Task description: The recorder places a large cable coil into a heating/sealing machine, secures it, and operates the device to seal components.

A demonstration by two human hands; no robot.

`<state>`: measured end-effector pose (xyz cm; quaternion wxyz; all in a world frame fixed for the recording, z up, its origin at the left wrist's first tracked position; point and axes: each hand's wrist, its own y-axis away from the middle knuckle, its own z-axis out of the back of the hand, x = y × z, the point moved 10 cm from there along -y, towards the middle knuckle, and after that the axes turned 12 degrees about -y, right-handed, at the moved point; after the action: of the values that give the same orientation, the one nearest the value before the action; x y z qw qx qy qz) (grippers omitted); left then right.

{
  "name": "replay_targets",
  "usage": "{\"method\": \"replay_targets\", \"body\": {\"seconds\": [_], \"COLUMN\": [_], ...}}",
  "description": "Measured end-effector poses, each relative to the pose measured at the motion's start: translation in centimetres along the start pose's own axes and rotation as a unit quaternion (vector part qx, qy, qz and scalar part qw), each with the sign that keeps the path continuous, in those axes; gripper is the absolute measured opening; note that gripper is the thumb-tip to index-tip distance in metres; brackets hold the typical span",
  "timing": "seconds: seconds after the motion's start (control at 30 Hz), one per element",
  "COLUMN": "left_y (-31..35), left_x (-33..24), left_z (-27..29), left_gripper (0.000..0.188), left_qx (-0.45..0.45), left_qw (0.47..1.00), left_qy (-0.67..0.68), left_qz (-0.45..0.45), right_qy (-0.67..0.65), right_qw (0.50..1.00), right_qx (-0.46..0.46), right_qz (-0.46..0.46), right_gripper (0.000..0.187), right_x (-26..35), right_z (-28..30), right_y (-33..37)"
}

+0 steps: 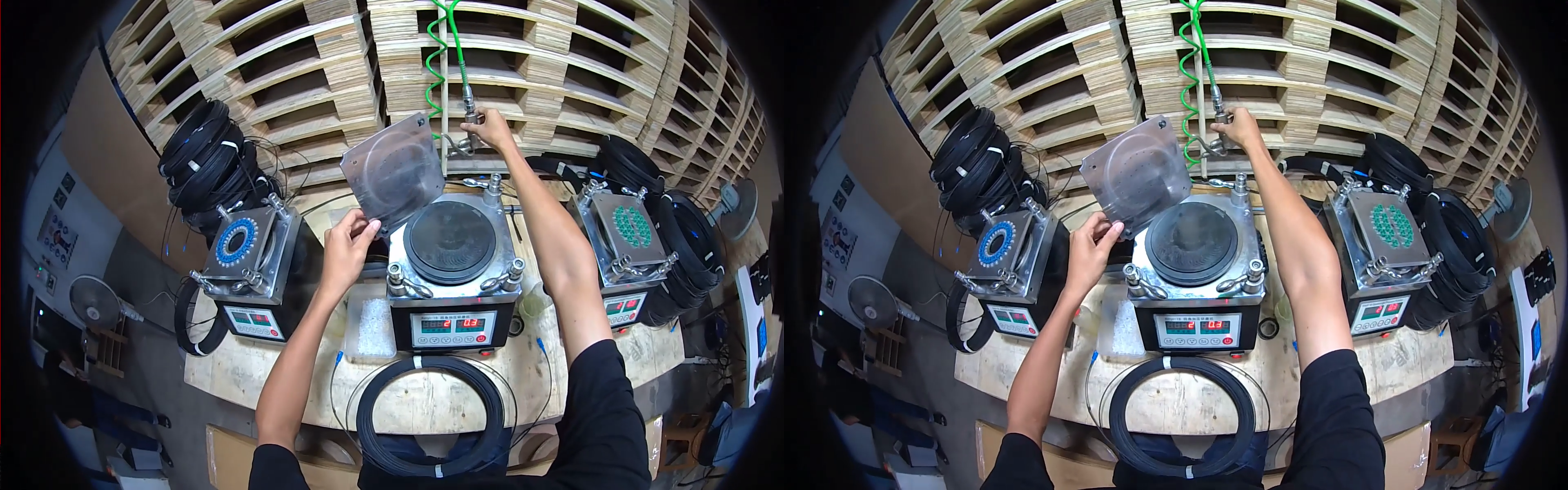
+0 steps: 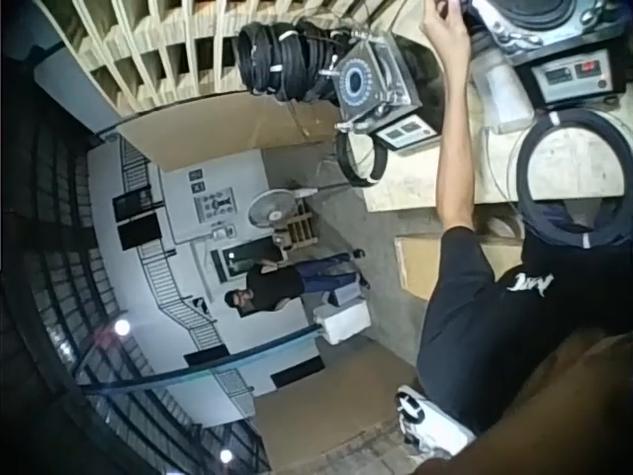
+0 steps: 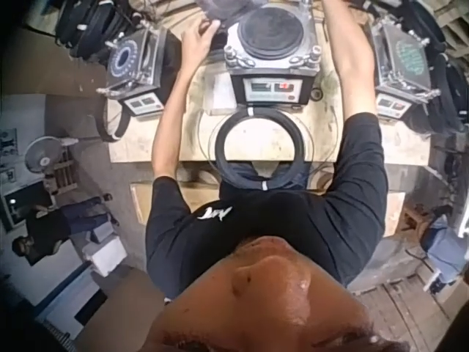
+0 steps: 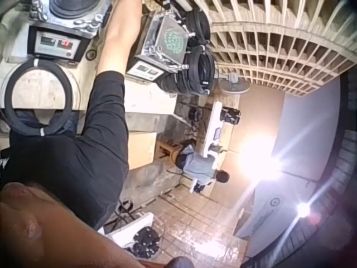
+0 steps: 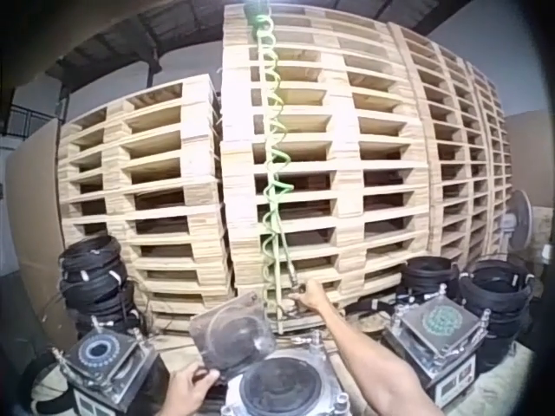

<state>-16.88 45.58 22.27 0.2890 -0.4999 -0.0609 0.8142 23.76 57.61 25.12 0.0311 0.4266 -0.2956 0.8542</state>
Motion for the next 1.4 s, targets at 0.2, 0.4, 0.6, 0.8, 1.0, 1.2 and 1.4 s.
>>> {"method": "replay_targets", "body": {"seconds": [0.2, 0.4, 0.6, 0.8, 1.0, 1.2, 1.4], "left_y": [0.2, -0.3, 0.0, -1.1, -1.1, -0.8, -1.1], "left_x": [-0.3, -0.4, 1.6, 1.2, 0.7, 0.1, 1.1], "left_z": [-0.1, -1.3, 0.0, -0.7, -1.6, -1.4, -0.7], "left_gripper": [0.016, 0.019, 0.023, 0.022, 0.024, 0.024, 0.035], "left_qx": [0.002, -0.002, -0.023, -0.015, 0.004, 0.015, -0.013], "left_qw": [1.0, 1.0, 0.999, 0.998, 0.998, 0.996, 0.997], "left_qy": [0.001, 0.005, -0.014, -0.031, -0.044, -0.074, -0.016], "left_qz": [0.003, -0.021, -0.021, -0.054, -0.049, -0.043, -0.071], "right_qy": [-0.028, -0.006, -0.055, -0.083, -0.017, -0.099, -0.122], "right_qw": [1.0, 0.999, 0.989, 0.954, 0.947, 0.957, 0.977], "right_qx": [-0.004, -0.022, -0.128, -0.256, -0.249, -0.234, -0.171], "right_qz": [-0.002, 0.033, 0.046, -0.131, -0.201, -0.139, -0.048], "right_gripper": [0.038, 0.044, 0.028, 0.025, 0.065, 0.059, 0.066], "right_x": [0.7, 3.3, 11.6, 4.1, -5.1, -6.5, 2.1], "right_z": [0.5, 6.2, 12.9, 13.6, 8.9, 7.9, 10.9], "right_y": [0.5, 5.8, 23.7, 44.2, 49.0, 47.1, 40.8]}}
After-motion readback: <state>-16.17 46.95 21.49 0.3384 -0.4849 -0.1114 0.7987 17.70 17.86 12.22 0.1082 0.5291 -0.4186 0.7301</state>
